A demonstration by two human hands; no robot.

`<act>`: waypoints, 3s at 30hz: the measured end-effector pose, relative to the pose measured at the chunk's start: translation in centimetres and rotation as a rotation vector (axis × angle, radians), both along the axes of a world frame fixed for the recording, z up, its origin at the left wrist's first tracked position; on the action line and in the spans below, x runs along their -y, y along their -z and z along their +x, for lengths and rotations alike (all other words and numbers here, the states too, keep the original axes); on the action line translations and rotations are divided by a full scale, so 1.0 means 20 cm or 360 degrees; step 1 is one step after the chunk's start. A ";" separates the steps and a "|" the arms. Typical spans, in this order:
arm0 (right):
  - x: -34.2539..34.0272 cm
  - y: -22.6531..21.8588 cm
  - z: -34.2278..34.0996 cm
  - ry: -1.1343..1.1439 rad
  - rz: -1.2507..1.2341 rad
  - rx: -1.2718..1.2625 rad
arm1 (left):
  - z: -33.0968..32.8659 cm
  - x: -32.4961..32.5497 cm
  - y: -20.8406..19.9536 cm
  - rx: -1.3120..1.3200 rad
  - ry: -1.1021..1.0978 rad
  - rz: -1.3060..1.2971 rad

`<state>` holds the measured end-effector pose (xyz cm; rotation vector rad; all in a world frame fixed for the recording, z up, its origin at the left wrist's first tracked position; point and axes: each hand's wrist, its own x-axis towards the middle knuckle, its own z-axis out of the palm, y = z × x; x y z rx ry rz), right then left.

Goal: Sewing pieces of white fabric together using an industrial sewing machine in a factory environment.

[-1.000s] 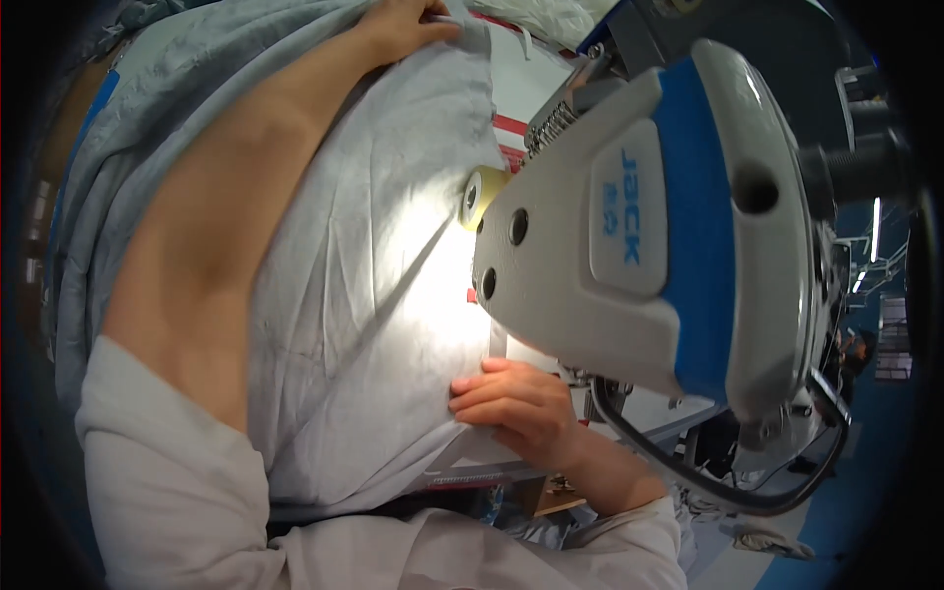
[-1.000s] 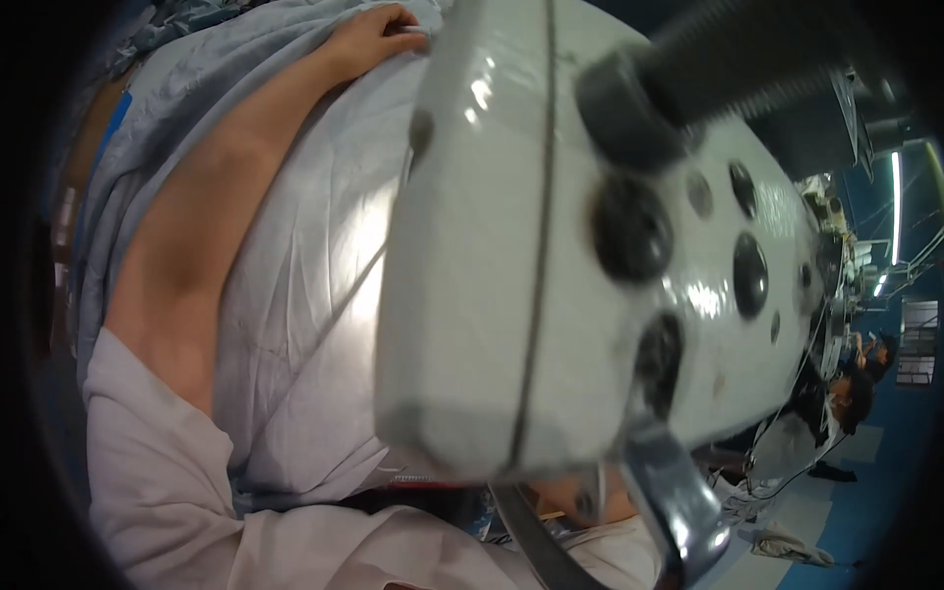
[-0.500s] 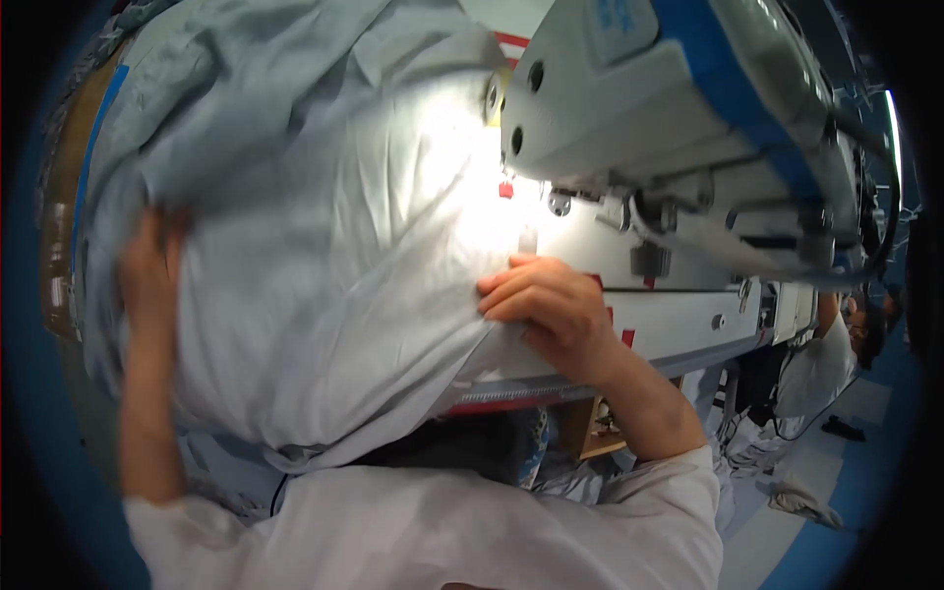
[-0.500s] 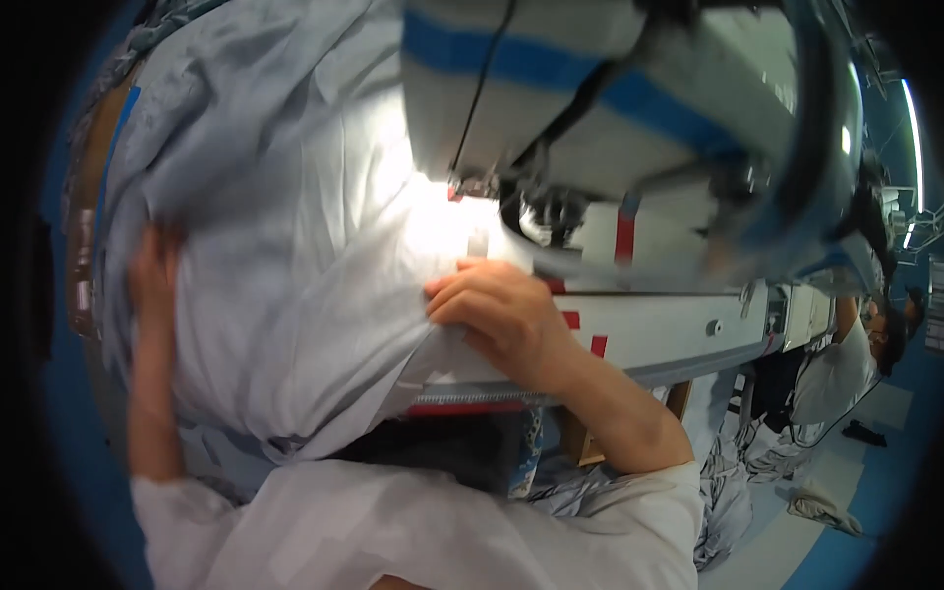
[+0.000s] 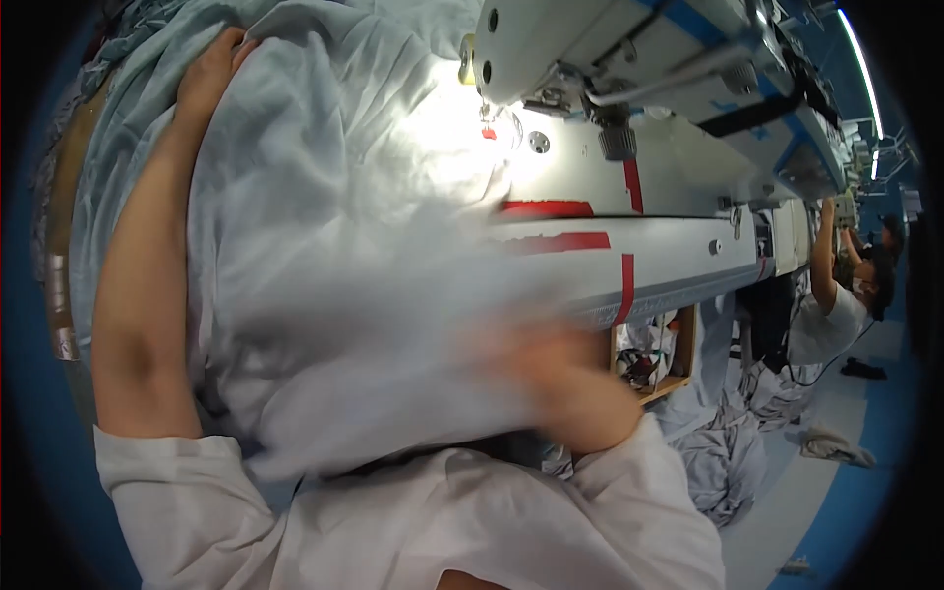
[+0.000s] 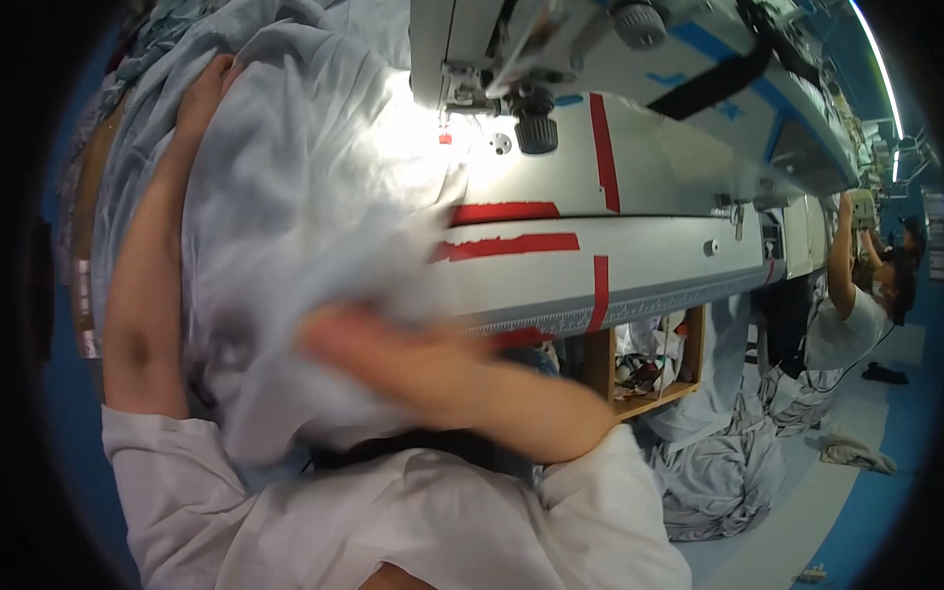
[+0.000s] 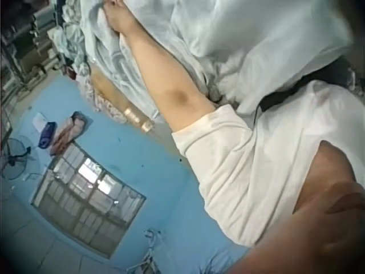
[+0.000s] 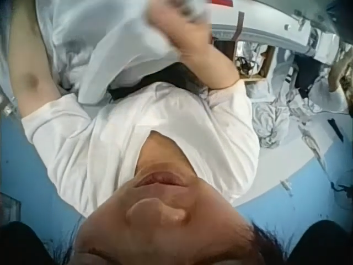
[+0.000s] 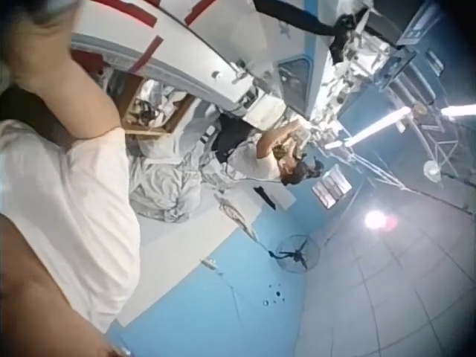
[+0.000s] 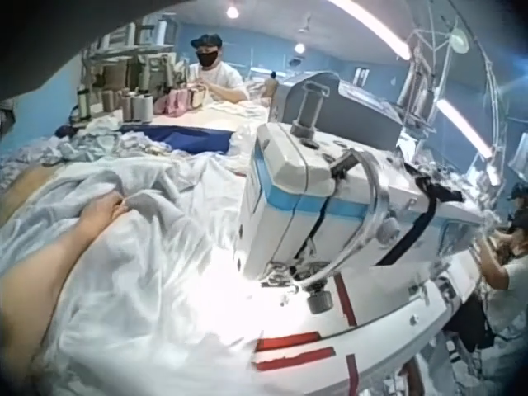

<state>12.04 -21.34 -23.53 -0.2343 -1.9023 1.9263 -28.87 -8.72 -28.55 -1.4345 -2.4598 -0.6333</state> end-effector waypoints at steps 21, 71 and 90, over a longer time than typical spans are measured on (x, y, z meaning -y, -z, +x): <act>0.18 0.49 0.57 -0.0440 0.0044 0.0247 | 1.20 0.94 -0.20 0.0542 0.0399 -0.0006; 0.06 0.61 0.38 -0.0188 0.0384 0.0317 | 1.85 0.95 -0.40 0.0848 0.1284 -0.0625; -0.46 0.36 0.55 -0.0199 0.1264 -0.0100 | 0.90 -0.22 -0.03 -0.0404 0.0442 0.0455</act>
